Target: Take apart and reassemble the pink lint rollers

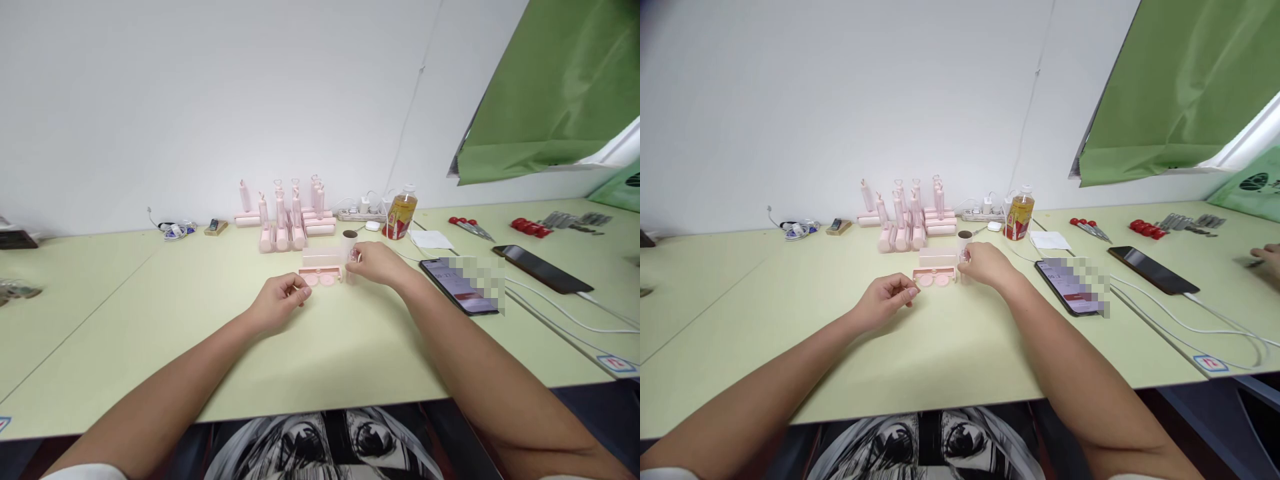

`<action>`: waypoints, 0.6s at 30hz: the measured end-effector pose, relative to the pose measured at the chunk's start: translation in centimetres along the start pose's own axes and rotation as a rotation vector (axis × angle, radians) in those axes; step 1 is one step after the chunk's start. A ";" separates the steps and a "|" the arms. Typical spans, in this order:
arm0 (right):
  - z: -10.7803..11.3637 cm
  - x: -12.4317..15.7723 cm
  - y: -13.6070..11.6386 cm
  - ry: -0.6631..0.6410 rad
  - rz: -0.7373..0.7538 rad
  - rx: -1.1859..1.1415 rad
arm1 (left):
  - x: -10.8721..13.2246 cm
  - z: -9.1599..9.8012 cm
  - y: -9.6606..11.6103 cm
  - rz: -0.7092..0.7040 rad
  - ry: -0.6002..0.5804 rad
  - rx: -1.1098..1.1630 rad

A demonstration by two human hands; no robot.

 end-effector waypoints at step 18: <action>4.1 5.1 18.6 -0.015 -0.426 0.158 | -0.2 0.4 0.5 -0.038 0.009 -0.032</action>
Point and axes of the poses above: each hand's wrist, its own x-axis away from the middle knuckle, its own z-axis out of the back of the hand, y = z × x, the point moved 7 cm from there along -x, towards the middle knuckle, and after that the axes turned 11 degrees about y, right-handed, at the moved point
